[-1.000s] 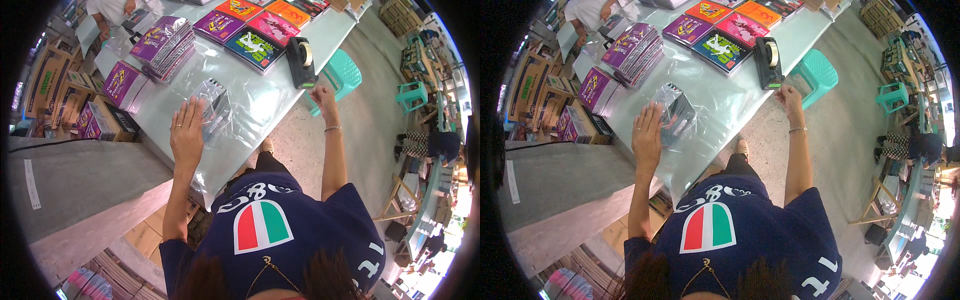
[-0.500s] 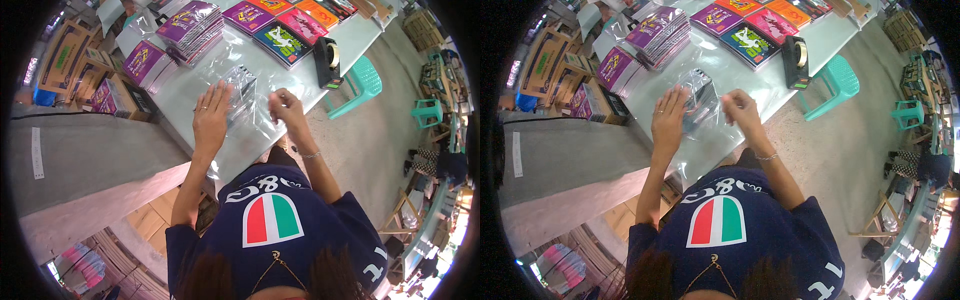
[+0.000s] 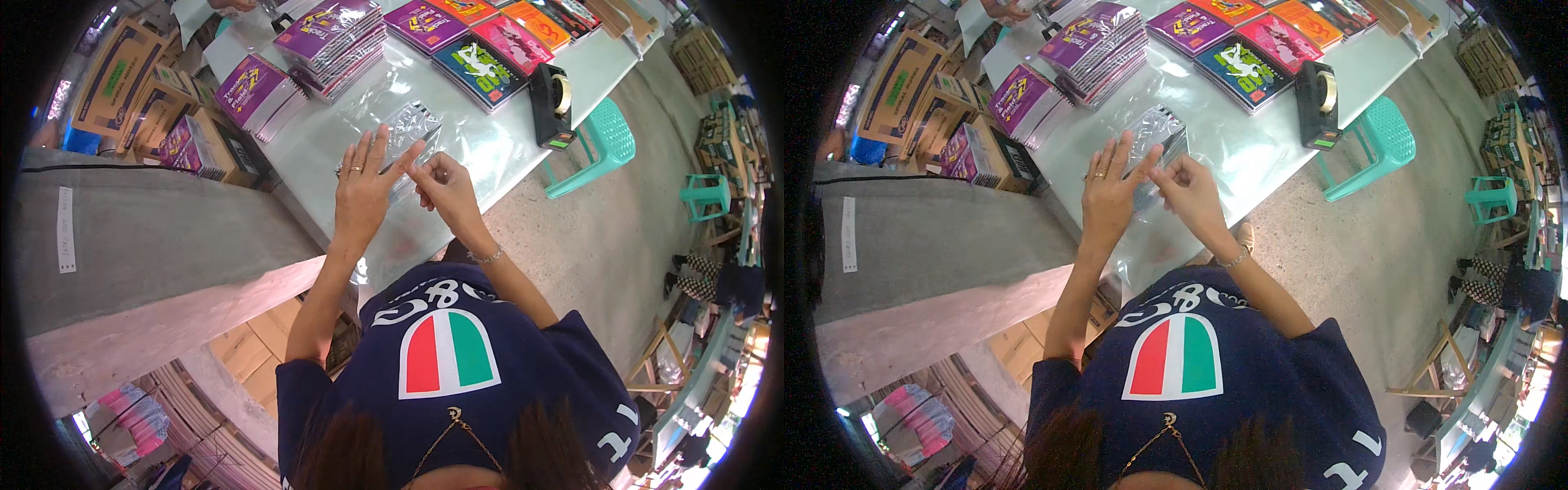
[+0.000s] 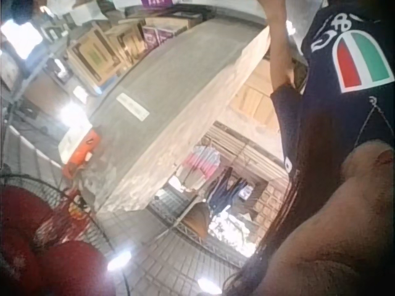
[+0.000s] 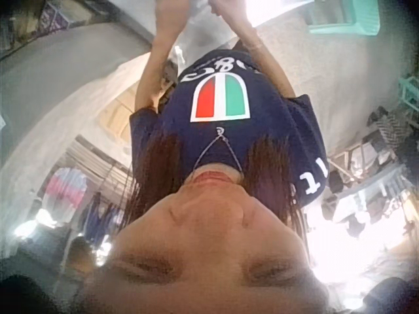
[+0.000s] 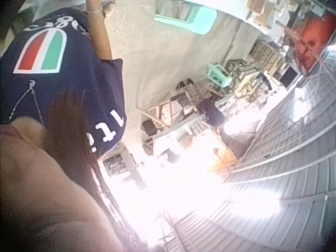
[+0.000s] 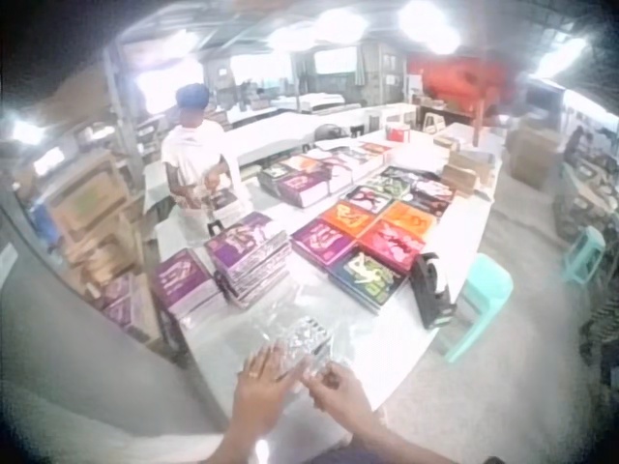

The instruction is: The person organizes notebooks into stacks by subject and manually wraps each stack with plastic film by hand.

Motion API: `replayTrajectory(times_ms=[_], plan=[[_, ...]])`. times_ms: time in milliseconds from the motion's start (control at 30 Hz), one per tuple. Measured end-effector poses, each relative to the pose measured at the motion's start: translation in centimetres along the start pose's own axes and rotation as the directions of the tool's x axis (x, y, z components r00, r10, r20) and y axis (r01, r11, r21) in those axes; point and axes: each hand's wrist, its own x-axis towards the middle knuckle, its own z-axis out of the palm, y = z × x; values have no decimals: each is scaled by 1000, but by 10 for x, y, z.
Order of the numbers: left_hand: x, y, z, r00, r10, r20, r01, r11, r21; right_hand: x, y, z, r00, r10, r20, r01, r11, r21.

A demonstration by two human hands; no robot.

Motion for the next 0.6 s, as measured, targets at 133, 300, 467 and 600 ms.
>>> replayTrajectory(times_ms=[133,300,467,600], plan=[[-1,-2,1,999,22,34,-23,999,23,2,17,-3,1000,-17,25,15,997,81],[-1,0,2,998,-50,40,53,996,-74,2,36,-1,998,-51,31,43,978,205],[-1,3,-6,997,-46,61,52,994,-100,19,59,8,997,-82,10,76,954,290],[-1,8,-13,994,-65,86,80,979,-187,29,67,17,992,-122,-34,126,944,304]])
